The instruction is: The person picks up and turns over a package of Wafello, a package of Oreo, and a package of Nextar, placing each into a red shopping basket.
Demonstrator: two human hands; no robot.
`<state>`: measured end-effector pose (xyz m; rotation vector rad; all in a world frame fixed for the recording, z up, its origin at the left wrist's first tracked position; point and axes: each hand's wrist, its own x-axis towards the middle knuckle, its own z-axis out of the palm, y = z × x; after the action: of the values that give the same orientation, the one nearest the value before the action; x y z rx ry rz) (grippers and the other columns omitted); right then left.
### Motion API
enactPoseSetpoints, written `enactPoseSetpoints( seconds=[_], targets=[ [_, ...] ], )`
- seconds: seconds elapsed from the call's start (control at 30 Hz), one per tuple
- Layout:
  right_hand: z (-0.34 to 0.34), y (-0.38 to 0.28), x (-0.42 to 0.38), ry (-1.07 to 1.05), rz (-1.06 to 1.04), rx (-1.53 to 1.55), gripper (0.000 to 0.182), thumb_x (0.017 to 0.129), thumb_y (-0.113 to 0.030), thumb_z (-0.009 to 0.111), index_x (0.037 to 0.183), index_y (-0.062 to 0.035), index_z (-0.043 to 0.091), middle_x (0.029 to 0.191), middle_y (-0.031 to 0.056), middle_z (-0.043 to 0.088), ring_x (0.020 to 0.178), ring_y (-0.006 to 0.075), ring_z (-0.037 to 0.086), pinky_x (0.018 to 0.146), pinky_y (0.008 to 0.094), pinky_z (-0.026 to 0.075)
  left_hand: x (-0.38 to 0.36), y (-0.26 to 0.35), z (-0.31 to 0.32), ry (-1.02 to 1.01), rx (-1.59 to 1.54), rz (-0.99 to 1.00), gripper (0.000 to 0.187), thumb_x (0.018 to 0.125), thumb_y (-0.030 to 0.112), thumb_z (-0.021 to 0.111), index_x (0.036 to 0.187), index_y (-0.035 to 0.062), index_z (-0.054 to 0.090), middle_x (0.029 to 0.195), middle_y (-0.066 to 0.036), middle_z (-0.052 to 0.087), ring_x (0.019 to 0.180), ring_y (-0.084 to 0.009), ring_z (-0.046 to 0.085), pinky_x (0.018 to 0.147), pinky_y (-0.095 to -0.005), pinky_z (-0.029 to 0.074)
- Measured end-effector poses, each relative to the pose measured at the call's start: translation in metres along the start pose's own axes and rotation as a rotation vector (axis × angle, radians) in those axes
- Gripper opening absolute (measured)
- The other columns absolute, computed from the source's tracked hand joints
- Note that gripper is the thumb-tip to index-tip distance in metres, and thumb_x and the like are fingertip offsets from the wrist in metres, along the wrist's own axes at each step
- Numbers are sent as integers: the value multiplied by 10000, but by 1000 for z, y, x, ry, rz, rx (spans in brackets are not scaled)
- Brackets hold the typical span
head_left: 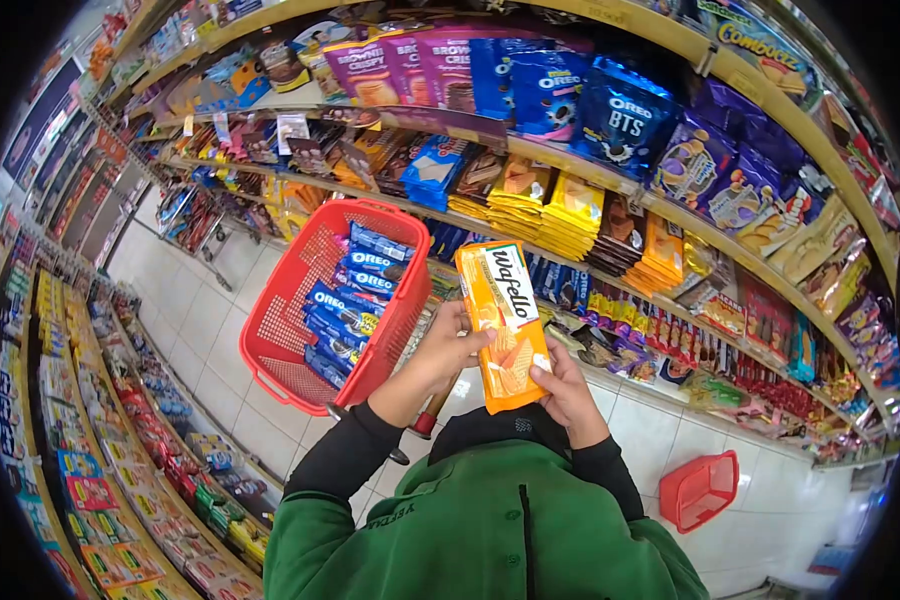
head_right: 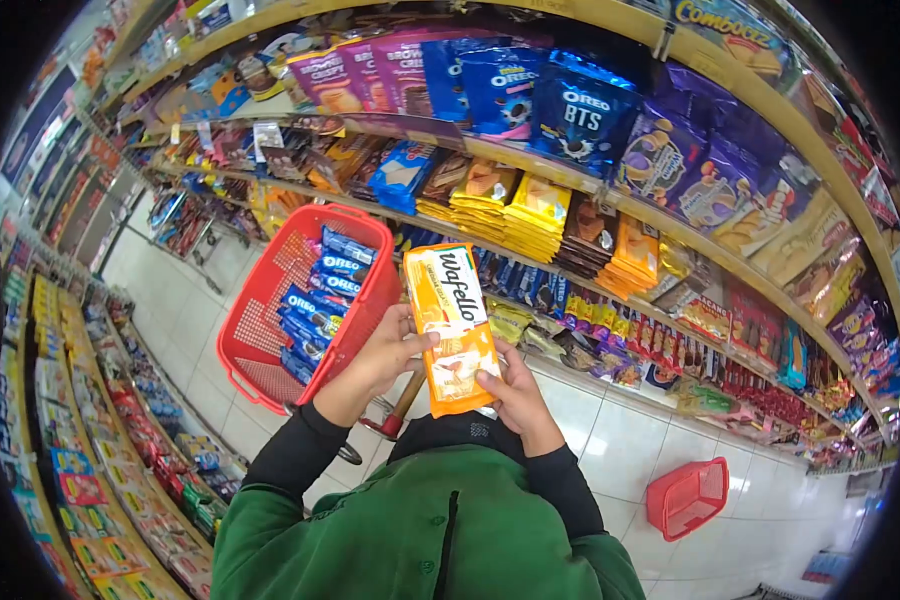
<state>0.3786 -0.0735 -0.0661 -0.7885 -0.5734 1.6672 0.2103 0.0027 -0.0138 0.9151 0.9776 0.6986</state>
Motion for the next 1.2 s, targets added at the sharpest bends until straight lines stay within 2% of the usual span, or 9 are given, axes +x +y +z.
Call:
enactPoseSetpoints(
  seconds=[0.03, 0.2, 0.37, 0.57, 0.7, 0.8, 0.9, 1.1, 1.2],
  targets=[
    [-1, -5, -2, 16, 14, 4, 567, 740, -25, 562, 1217, -54, 257, 1108, 112, 451, 1009, 183, 467, 832, 298, 410, -2, 3, 3, -33, 12, 29, 504, 729, 95, 591, 1108, 39, 264, 1053, -101, 430, 950, -193, 487, 682, -313, 473],
    [-18, -23, -8, -8, -50, -140, 539, 712, -27, 593, 1185, -24, 334, 1097, 118, 467, 977, 172, 486, 826, 282, 398, -5, 7, 9, -152, -56, 64, 569, 712, 88, 611, 1163, 86, 265, 1058, -82, 461, 953, -167, 493, 683, -271, 469],
    [-29, -31, -3, 45, -58, -143, 515, 696, -28, 615, 1146, -6, 365, 1022, 121, 518, 942, 172, 508, 821, 281, 400, 2, 4, 0, -51, 38, -21, 442, 751, 132, 568, 1129, 76, 345, 1018, -67, 485, 927, -159, 503, 771, -315, 433],
    [-42, -31, -4, 95, -154, -124, 500, 690, -14, 618, 1128, 10, 378, 1033, 125, 519, 946, 169, 508, 821, 282, 404, 1, 5, -8, -17, 16, 108, 389, 754, 79, 527, 1102, 57, 355, 973, -76, 496, 902, -177, 511, 776, -301, 424],
    [-50, -37, -11, 167, -218, -132, 520, 679, -46, 635, 1132, 9, 386, 1080, 113, 490, 981, 175, 487, 841, 290, 393, -1, 7, -5, 6, -15, 92, 381, 744, 55, 506, 1095, 42, 356, 959, -85, 504, 895, -180, 514, 776, -301, 423],
    [-59, -43, -15, 215, -292, -102, 541, 690, -76, 630, 1157, 2, 370, 1115, 112, 463, 1017, 194, 465, 864, 313, 385, -1, 5, -6, -23, -20, 84, 416, 752, 57, 516, 1125, 34, 334, 977, -80, 503, 877, -144, 503, 725, -253, 411],
    [-72, -51, -20, 277, -395, -29, 529, 723, -79, 591, 1186, -16, 343, 1129, 112, 453, 1025, 215, 466, 871, 338, 391, -1, 6, -9, -3, -41, 108, 381, 743, 50, 497, 1101, 59, 369, 960, -85, 506, 878, -172, 516, 758, -295, 418],
    [-81, -85, -32, 389, -493, 33, 446, 790, -108, 504, 1198, -40, 337, 1068, 98, 501, 908, 187, 539, 693, 278, 484, -1, 10, -16, 18, -51, 154, 390, 741, 67, 506, 1107, 64, 374, 958, -79, 512, 871, -172, 515, 760, -293, 407],
    [-105, -105, -27, 444, -485, -48, 453, 781, -106, 519, 1196, -48, 348, 1027, 84, 523, 785, 151, 565, 577, 237, 475, -2, 13, -15, 27, -24, 168, 425, 742, 53, 500, 1128, 12, 328, 962, -101, 515, 848, -144, 517, 712, -236, 406]
  ],
)
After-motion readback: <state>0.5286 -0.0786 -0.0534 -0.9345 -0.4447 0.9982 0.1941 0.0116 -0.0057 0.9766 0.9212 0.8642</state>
